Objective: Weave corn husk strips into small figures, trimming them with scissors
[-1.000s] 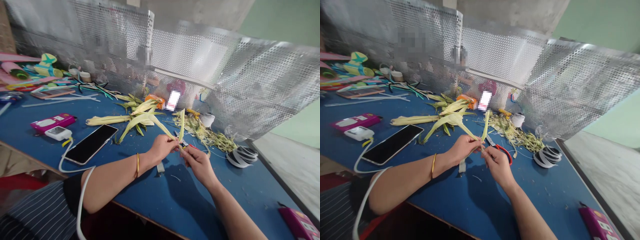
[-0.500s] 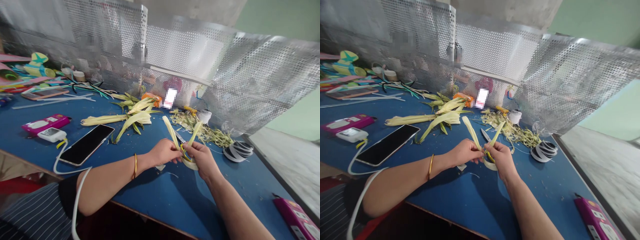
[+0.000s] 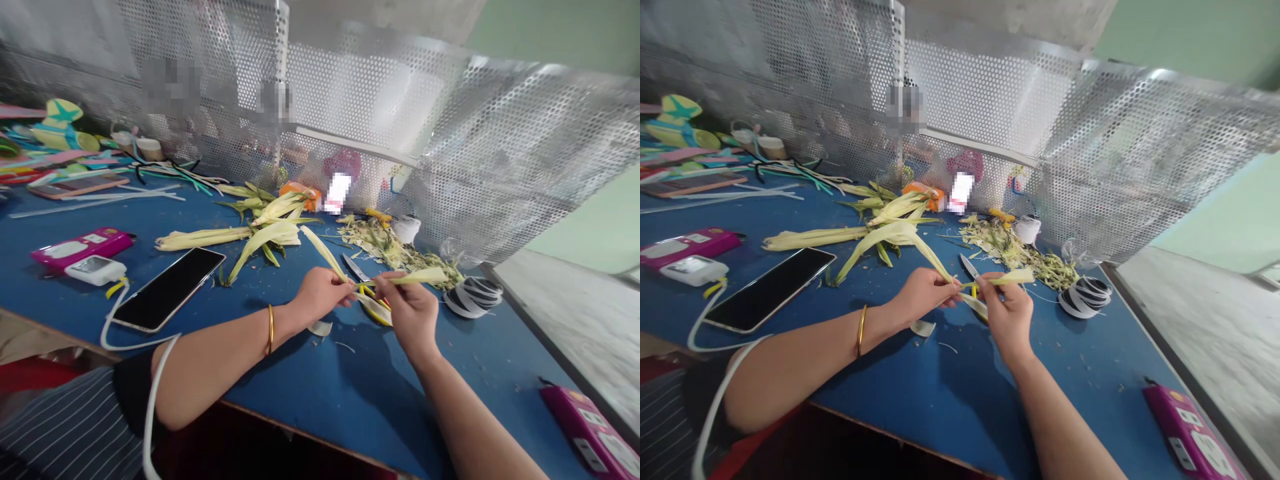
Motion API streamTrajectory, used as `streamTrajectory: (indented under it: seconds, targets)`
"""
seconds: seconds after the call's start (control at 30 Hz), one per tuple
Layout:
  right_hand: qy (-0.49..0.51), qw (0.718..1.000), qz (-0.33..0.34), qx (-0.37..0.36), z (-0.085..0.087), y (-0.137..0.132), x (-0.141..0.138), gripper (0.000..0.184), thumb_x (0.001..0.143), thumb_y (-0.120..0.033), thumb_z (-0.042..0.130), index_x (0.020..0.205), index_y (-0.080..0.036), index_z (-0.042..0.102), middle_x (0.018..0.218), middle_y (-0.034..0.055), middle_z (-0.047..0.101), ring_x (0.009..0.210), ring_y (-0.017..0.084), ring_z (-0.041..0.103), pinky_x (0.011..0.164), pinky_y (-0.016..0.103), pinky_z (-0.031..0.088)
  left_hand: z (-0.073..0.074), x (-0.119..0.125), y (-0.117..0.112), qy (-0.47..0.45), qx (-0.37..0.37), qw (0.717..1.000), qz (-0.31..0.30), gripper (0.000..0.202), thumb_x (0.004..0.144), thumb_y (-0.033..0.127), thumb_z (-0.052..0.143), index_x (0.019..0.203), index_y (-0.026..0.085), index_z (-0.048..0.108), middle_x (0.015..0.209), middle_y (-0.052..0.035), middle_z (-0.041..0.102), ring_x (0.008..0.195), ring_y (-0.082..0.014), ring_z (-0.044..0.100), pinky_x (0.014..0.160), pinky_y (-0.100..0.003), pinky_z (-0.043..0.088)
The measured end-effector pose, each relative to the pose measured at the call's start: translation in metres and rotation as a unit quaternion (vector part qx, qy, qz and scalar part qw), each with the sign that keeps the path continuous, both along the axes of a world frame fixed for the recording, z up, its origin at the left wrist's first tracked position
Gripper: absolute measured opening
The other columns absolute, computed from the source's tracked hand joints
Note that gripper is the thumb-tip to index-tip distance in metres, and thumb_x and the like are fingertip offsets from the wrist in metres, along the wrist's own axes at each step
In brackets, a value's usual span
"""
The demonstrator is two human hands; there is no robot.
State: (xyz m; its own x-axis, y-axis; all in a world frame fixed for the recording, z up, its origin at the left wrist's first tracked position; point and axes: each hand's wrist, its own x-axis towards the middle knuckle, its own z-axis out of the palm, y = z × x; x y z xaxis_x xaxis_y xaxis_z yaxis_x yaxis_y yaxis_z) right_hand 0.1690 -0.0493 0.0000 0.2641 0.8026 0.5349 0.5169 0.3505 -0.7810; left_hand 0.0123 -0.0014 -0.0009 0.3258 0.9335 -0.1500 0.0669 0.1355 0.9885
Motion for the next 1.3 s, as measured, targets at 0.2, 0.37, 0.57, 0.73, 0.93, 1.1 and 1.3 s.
streamTrajectory:
  seconds: [0.2, 0.37, 0.57, 0.73, 0.93, 1.1, 1.3]
  targets:
    - [0.116, 0.993, 0.006, -0.031, 0.007, 0.009, 0.009, 0.028, 0.078, -0.046, 0.069, 0.079, -0.018, 0.065, 0.058, 0.0000, 0.063, 0.054, 0.017, 0.059, 0.058, 0.032, 0.050, 0.010, -0.003, 0.000, -0.075, -0.055, 0.992, -0.080, 0.023, 0.089, 0.033, 0.060, 0.082, 0.013, 0.069, 0.075, -0.0084, 0.073, 0.066, -0.0136, 0.067, 0.066, -0.024, 0.048]
    - [0.033, 0.999, -0.037, 0.000, 0.014, 0.004, 0.012, 0.024, 0.086, -0.042, 0.060, 0.080, -0.019, 0.063, 0.057, -0.0010, 0.061, 0.055, 0.016, 0.058, 0.061, 0.031, 0.048, 0.012, -0.013, 0.011, 0.020, 0.081, 0.994, 0.069, 0.019, 0.089, 0.034, 0.056, 0.090, 0.017, 0.064, 0.076, -0.0063, 0.068, 0.064, -0.0157, 0.061, 0.062, -0.027, 0.044]
    - [-0.039, 0.999, 0.032, 0.004, 0.013, 0.001, 0.011, 0.018, 0.090, -0.035, 0.056, 0.083, -0.020, 0.064, 0.060, -0.0007, 0.062, 0.057, 0.015, 0.058, 0.060, 0.029, 0.047, 0.022, -0.022, 0.014, 0.106, 0.444, 0.888, -0.064, 0.023, 0.082, 0.030, 0.068, 0.105, 0.026, 0.070, 0.115, -0.0066, 0.065, 0.118, -0.0233, 0.051, 0.107, -0.037, 0.030]
    - [-0.047, 0.997, 0.051, 0.031, 0.011, 0.000, 0.011, 0.017, 0.090, -0.033, 0.058, 0.084, -0.019, 0.067, 0.063, -0.0005, 0.063, 0.057, 0.015, 0.059, 0.059, 0.028, 0.047, 0.020, -0.023, 0.014, 0.251, 0.487, 0.816, -0.186, 0.023, 0.087, 0.034, 0.062, 0.106, 0.024, 0.072, 0.086, -0.0037, 0.069, 0.090, -0.0210, 0.061, 0.093, -0.036, 0.039]
    - [-0.095, 0.987, 0.102, 0.083, 0.012, -0.005, 0.004, 0.013, 0.089, -0.022, 0.060, 0.092, -0.021, 0.072, 0.068, -0.0005, 0.064, 0.062, 0.014, 0.061, 0.062, 0.028, 0.048, 0.015, -0.017, 0.002, 0.305, 0.467, 0.817, -0.149, 0.023, 0.090, 0.032, 0.056, 0.094, 0.023, 0.076, 0.080, -0.0029, 0.069, 0.076, -0.0165, 0.062, 0.061, -0.025, 0.033]
    - [-0.085, 0.987, 0.112, 0.080, 0.010, -0.008, 0.002, 0.012, 0.088, -0.020, 0.061, 0.092, -0.022, 0.073, 0.065, -0.0010, 0.064, 0.058, 0.014, 0.059, 0.056, 0.027, 0.047, 0.019, -0.016, 0.000, 0.303, 0.407, 0.856, -0.099, 0.022, 0.087, 0.033, 0.058, 0.085, 0.023, 0.077, 0.073, -0.0028, 0.070, 0.070, -0.0159, 0.060, 0.058, -0.027, 0.029]
    - [-0.091, 0.986, 0.086, 0.110, 0.010, -0.017, -0.004, 0.009, 0.088, -0.017, 0.061, 0.088, -0.021, 0.068, 0.074, 0.0007, 0.067, 0.065, 0.015, 0.062, 0.060, 0.027, 0.048, 0.023, -0.016, 0.005, 0.113, 0.125, 0.983, -0.076, 0.020, 0.083, 0.027, 0.056, 0.071, 0.017, 0.069, 0.058, -0.0021, 0.064, 0.049, -0.0106, 0.050, 0.053, -0.025, 0.034]
